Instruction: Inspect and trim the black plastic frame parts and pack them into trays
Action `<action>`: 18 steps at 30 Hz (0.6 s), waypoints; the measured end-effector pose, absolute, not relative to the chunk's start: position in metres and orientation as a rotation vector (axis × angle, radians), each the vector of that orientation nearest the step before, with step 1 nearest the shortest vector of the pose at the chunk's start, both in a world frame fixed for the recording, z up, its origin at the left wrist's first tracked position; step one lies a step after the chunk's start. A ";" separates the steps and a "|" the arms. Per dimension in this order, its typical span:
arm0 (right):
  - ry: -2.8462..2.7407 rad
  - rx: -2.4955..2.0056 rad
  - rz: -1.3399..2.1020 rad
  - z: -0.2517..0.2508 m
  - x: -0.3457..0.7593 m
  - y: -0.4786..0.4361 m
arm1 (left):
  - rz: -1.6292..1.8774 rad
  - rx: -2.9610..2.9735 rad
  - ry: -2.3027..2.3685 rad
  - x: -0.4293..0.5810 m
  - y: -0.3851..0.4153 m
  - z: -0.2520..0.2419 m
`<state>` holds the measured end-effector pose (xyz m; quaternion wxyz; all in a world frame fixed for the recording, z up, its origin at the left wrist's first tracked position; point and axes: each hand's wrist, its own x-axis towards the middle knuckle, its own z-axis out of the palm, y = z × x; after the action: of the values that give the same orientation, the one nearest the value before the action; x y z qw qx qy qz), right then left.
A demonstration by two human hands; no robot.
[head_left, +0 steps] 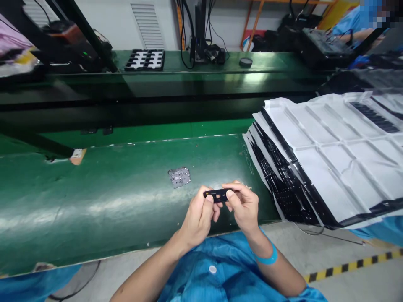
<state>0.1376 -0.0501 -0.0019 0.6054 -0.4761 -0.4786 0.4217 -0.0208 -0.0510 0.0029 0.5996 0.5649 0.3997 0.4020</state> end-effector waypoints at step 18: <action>-1.033 -1.135 1.163 -0.002 0.134 -0.054 | 0.939 1.200 0.942 -0.024 -0.058 -0.004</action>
<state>0.1338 -0.0537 -0.0017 0.5710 -0.4840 -0.4404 0.4958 -0.0243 -0.0581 -0.0044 0.6250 0.5228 0.4105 0.4093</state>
